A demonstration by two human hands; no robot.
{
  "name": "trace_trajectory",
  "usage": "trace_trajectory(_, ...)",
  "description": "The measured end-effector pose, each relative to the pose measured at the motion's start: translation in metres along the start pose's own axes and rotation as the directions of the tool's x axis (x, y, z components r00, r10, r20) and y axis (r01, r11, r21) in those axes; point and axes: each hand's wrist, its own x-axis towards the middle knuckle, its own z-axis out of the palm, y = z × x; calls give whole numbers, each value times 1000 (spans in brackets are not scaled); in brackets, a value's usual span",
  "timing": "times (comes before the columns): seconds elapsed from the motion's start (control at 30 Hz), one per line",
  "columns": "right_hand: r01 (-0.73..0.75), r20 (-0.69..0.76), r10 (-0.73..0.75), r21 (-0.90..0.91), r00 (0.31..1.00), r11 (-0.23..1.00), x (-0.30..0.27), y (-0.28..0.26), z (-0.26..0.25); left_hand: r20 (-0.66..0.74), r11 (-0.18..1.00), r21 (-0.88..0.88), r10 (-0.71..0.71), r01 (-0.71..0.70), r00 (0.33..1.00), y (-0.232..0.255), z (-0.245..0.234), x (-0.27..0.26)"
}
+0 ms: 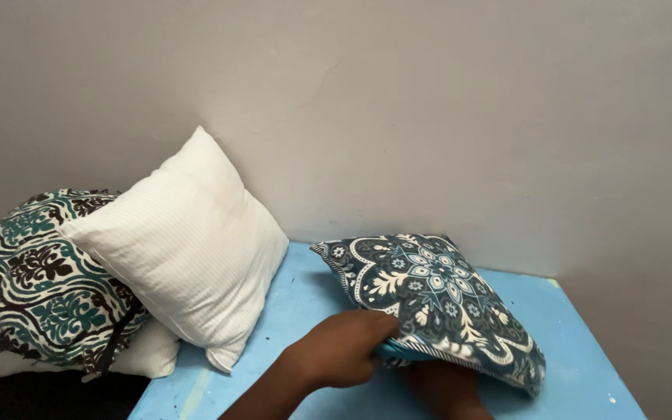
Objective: The person inserts a pillow into a teal pillowcase, smooths it, and flips it to show the patterned side. They repeat the process with a second pillow, inserting it into a patterned case and adjusting it on the table.
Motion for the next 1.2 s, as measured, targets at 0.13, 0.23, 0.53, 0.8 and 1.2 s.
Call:
trace_trajectory(0.13, -246, -186, 278, 181, 942, 952, 2, 8, -28, -6, 981, -174, 81, -81, 997, 20, -13, -2)
trace_trajectory(0.23, -491, -302, 651, 461, 696, 739, 21, 11, -55, -231, 964, -129, 197, -231, 953, 31, -22, -6)
trace_trajectory(0.53, -110, 270, 953, 960, 140, -256, 35, 11, -113, -246, 865, -84, -500, 495, 831, 16, -39, 5)
trace_trajectory(0.8, 35, 622, 772, 775, 132, -631, 16, -30, -43, -340, 861, -333, -489, 384, 803, -55, -16, 13)
trace_trajectory(1.2, -41, 713, 680, 695, 172, -718, -20, -52, 39, -570, 934, 285, -16, 216, 822, -58, 49, 38)
